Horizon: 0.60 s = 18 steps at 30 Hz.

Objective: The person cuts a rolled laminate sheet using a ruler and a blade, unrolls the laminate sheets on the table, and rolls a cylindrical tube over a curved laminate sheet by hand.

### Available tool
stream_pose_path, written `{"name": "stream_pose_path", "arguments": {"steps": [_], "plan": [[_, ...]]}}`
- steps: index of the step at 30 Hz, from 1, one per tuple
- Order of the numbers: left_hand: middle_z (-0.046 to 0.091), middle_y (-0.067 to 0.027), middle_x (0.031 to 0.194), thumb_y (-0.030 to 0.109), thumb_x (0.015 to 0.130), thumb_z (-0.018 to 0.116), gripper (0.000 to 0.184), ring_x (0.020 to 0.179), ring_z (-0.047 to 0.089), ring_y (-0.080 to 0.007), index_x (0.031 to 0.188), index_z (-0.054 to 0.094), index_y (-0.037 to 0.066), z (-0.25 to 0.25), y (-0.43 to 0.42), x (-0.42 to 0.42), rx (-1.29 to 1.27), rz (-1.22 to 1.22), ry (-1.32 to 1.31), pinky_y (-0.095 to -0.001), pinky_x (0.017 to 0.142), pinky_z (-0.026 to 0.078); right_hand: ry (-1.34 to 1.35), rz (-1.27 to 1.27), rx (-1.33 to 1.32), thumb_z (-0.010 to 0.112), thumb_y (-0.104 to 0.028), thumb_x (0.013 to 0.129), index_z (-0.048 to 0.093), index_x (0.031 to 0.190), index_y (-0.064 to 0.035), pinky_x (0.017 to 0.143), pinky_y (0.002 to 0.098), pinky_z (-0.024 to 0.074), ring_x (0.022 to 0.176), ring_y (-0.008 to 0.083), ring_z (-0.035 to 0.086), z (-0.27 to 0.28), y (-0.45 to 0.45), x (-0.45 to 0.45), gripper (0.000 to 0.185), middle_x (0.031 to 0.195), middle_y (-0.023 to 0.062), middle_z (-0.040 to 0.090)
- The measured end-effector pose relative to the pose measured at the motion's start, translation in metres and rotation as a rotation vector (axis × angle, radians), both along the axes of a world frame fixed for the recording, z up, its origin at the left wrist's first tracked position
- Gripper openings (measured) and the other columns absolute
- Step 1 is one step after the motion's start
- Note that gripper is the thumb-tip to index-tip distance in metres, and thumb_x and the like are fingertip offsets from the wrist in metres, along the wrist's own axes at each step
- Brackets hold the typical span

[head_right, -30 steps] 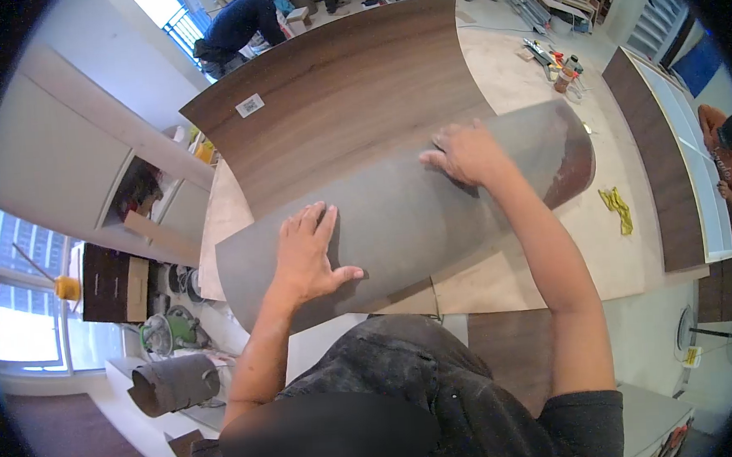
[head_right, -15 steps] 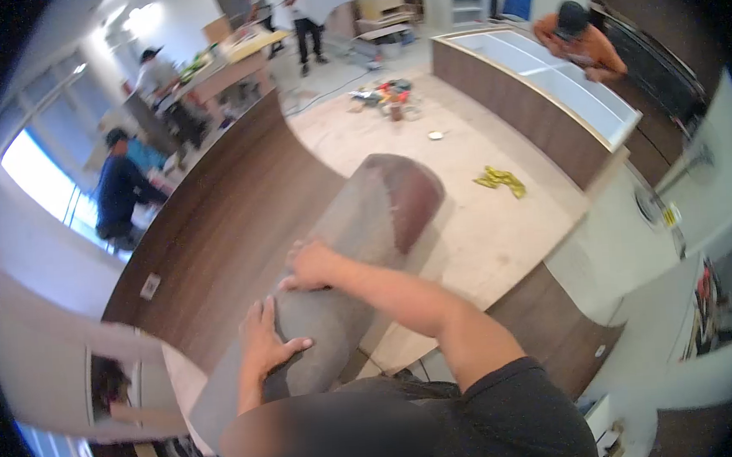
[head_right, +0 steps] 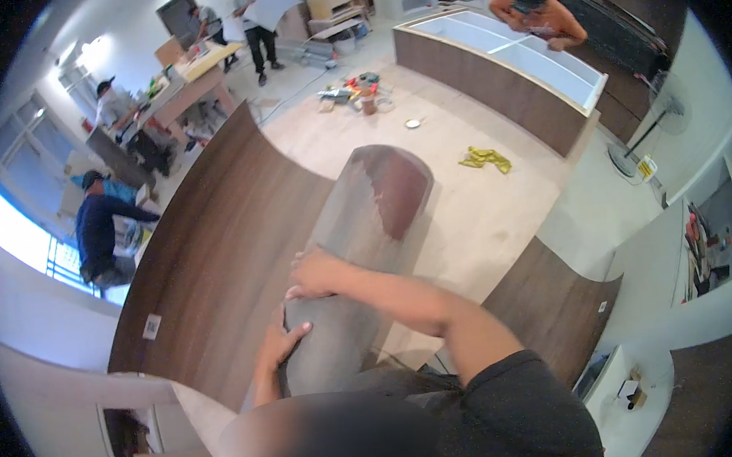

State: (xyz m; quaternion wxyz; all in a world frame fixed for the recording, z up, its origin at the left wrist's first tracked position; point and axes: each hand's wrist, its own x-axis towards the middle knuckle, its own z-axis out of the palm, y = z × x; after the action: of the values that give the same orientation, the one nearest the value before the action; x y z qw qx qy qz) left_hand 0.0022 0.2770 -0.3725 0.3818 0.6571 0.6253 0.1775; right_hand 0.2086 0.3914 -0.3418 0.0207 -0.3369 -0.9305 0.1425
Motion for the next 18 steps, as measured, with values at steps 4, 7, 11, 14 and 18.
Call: {"name": "stream_pose_path", "arguments": {"steps": [4,7,11,14,18], "plan": [[0.045,-0.0327,0.148,0.071,0.080,0.064,0.106,0.140,0.042,-0.0411,0.144,0.044,-0.010,-0.015,0.010,-0.016,-0.154,0.068,0.022,-0.0431,0.117,0.032,0.216,0.260,0.365,0.055,-0.055,0.094,0.052,0.140,-0.0016,0.119,0.0597,0.0201,0.147,0.0344,0.033,0.022,-0.072,0.039,0.070,0.152,0.0162,0.045],[0.048,-0.0325,0.144,0.070,0.086,0.057,0.097,0.138,0.045,-0.0418,0.142,0.048,-0.009,-0.072,0.022,-0.027,-0.223,0.090,-0.090,-0.0429,0.116,0.032,0.217,0.278,0.277,0.055,-0.054,0.094,0.051,0.140,-0.0014,0.119,0.0598,0.0202,0.146,0.0344,0.034,-0.010,-0.121,0.055,0.070,0.153,0.0165,0.044],[0.055,-0.0293,0.139,0.067,0.093,0.050,0.085,0.130,0.053,-0.0406,0.139,0.054,-0.005,-0.087,0.036,-0.026,-0.324,-0.019,-0.231,-0.0427,0.113,0.037,0.265,0.149,0.327,0.051,-0.055,0.094,0.051,0.142,-0.0041,0.118,0.0605,0.0203,0.143,0.0342,0.040,-0.066,-0.133,0.048,0.070,0.151,0.0150,0.047],[0.060,-0.0253,0.135,0.066,0.097,0.047,0.079,0.121,0.061,-0.0361,0.139,0.055,0.000,-0.065,0.040,-0.024,-0.708,0.074,-0.490,-0.0424,0.105,0.046,0.351,0.042,0.369,0.049,-0.056,0.094,0.054,0.140,-0.0057,0.118,0.0607,0.0214,0.140,0.0342,0.044,-0.064,-0.131,0.029,0.068,0.148,0.0140,0.051],[0.063,-0.0218,0.131,0.064,0.099,0.043,0.074,0.115,0.065,-0.0304,0.140,0.055,0.004,-0.054,0.031,-0.025,-0.963,0.153,-0.893,-0.0411,0.095,0.054,0.421,0.011,0.382,0.044,-0.056,0.096,0.057,0.136,-0.0037,0.118,0.0596,0.0192,0.139,0.0360,0.044,-0.040,-0.125,0.012,0.067,0.144,0.0148,0.054]]}}
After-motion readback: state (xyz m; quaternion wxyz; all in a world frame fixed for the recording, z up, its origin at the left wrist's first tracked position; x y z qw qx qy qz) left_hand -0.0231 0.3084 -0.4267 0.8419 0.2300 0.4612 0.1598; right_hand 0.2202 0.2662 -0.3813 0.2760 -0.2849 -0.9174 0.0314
